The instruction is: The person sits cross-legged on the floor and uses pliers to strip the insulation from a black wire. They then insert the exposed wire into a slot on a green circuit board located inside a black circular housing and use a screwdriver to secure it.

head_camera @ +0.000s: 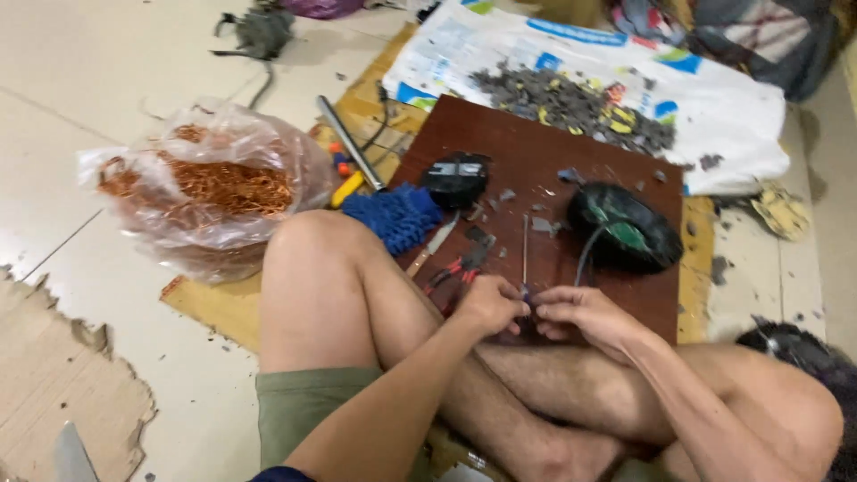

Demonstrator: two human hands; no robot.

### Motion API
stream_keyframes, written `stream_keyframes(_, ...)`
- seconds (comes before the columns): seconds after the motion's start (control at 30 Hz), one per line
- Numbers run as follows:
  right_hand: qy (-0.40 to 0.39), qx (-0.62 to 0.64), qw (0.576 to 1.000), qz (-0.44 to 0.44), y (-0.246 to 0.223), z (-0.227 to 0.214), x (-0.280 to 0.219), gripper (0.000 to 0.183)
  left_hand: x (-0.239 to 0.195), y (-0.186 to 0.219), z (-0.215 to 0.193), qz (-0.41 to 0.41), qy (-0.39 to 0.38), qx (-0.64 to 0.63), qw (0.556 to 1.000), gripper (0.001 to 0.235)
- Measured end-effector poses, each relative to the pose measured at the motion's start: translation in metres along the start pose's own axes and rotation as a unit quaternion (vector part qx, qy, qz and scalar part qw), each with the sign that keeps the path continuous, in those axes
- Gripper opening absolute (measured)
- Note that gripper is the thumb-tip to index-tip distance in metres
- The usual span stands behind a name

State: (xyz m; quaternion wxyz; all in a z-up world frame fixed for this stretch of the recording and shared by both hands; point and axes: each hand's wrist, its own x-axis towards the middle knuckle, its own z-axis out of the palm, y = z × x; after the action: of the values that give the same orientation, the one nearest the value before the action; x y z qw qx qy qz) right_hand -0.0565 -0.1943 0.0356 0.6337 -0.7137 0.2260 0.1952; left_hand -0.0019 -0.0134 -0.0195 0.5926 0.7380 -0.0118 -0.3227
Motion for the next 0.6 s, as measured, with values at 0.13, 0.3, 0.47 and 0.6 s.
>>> stream_keyframes(0.13, -0.053, -0.028, 0.997, 0.051, -0.005, -0.006, 0.01, 0.033, -0.002, 0.002, 0.0, -0.012, 0.006, 0.004, 1.0, 0.038)
stream_keyframes(0.3, -0.106, 0.019, 0.992, 0.059, -0.006, -0.015, 0.002, 0.028, -0.019, 0.012, 0.001, 0.01, -0.013, -0.024, 1.0, 0.035)
stream_keyframes(0.47, -0.085, 0.012, 0.995, 0.041, -0.01, -0.009, -0.008, 0.033, -0.011, 0.006, 0.004, 0.0, -0.029, -0.005, 1.0, 0.032)
stream_keyframes(0.6, -0.05, 0.005, 0.998, 0.027, 0.004, -0.014, 0.011, 0.031, -0.024, 0.016, 0.013, -0.046, -0.016, -0.067, 0.997, 0.038)
